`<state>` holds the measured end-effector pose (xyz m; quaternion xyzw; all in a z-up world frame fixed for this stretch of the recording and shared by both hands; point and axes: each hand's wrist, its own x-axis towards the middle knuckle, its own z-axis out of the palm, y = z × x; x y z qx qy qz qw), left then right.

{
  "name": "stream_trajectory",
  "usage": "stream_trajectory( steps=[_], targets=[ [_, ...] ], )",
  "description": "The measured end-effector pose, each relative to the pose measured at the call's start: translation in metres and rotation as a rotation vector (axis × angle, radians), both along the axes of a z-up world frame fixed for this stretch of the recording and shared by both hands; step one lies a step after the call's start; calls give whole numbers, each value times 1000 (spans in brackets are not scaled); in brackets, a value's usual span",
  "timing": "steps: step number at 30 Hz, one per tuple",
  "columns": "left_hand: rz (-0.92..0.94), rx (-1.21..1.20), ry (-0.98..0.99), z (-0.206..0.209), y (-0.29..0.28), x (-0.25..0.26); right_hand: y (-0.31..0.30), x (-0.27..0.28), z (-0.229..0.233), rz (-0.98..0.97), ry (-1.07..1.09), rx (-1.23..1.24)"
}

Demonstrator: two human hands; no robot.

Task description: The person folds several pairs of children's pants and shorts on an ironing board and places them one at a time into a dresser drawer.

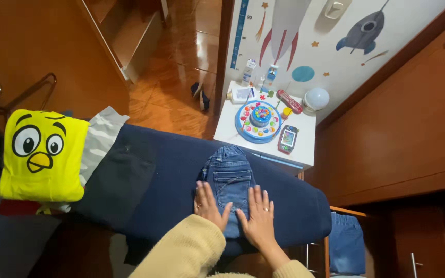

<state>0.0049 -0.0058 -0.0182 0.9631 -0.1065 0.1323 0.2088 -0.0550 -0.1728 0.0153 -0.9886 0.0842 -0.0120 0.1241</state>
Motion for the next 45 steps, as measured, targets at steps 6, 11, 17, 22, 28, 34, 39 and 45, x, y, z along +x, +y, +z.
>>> stream_trajectory(
  steps=[6,11,17,22,28,34,39,45],
  targets=[
    [132,-510,369,14,17,-4,-8,-12,-5,-102,-8,345],
    [443,-669,1085,62,28,46,-16,-4,-8,-323,-173,935],
    [402,-1249,1205,94,9,38,-18,-13,32,-774,-151,1997],
    [453,-1367,1209,96,-28,-12,-3,-47,80,-1299,-540,1894],
    [154,-1179,1170,87,-66,-67,21,-103,100,-1560,-751,2222],
    [65,-1547,1475,116,-109,-112,-16,-225,35,-1438,-1016,1951],
    [48,-1543,1465,114,-166,-130,-56,-318,23,-1543,-946,1796],
    [-127,-1034,1991,54,-240,-151,-111,-378,-10,-1558,-928,1674]
  ],
)
